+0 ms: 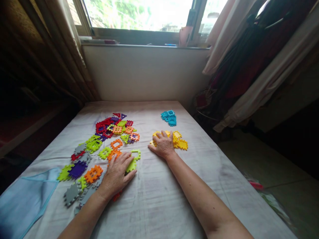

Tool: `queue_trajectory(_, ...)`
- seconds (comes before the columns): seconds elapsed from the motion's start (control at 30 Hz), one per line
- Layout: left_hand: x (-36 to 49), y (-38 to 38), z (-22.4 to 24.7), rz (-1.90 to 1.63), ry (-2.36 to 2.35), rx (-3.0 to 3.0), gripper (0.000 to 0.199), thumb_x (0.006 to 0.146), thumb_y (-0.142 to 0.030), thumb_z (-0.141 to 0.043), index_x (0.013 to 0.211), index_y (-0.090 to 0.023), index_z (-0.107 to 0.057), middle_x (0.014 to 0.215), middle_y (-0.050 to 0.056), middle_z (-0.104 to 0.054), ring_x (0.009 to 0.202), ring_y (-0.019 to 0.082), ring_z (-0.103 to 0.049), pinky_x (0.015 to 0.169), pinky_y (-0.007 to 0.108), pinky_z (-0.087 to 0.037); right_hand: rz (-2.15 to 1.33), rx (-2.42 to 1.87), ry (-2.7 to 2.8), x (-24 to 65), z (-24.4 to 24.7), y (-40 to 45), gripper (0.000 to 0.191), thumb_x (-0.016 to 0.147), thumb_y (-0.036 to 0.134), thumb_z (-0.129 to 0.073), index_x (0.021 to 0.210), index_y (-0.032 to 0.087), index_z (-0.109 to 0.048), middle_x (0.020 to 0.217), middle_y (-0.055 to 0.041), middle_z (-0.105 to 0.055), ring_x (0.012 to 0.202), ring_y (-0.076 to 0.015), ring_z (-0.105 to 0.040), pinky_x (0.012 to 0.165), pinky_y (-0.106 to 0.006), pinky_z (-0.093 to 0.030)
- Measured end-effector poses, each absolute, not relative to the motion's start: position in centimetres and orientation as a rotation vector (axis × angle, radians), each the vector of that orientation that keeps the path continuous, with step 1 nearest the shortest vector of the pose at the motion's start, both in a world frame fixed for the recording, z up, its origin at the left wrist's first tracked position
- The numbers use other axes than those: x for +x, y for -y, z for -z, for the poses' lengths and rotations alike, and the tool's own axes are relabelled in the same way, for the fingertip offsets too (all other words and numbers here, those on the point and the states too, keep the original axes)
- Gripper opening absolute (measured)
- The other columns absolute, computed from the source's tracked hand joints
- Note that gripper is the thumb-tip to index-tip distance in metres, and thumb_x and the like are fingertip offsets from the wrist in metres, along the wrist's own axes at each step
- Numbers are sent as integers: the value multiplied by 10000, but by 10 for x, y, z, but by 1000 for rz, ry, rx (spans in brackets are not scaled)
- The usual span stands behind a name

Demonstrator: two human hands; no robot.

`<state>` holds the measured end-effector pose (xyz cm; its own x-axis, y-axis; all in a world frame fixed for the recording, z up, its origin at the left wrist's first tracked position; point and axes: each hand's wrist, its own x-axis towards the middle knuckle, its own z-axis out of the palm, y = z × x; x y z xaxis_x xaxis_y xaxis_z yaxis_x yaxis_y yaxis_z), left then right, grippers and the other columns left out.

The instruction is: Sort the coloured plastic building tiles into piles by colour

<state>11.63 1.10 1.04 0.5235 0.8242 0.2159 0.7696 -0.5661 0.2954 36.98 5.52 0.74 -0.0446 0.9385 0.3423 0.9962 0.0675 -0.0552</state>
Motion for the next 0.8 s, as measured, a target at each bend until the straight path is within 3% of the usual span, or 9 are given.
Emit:
queue_trajectory(0.23,116,-11,-11,-490,-1370,2595,448,853,-400,-603,1288,-290,-599,1437,104,-556,1373,297,-455,1190,580,-223,305,-2057,1956,407,-2,-67,311,898,484,-521,1016,272,-715,1244,-57,-675,1212,-304,-472,1092,-600,-144)
queue_trajectory(0.8,114,-12,-8,-463,-1370,2599,473,856,-416,-593,1312,-290,-586,1440,99,-554,1382,299,-443,1195,582,-208,327,-2120,1895,451,2,-101,338,889,472,-522,1034,244,-726,1181,-81,-687,1166,-306,-495,1072,-614,-170)
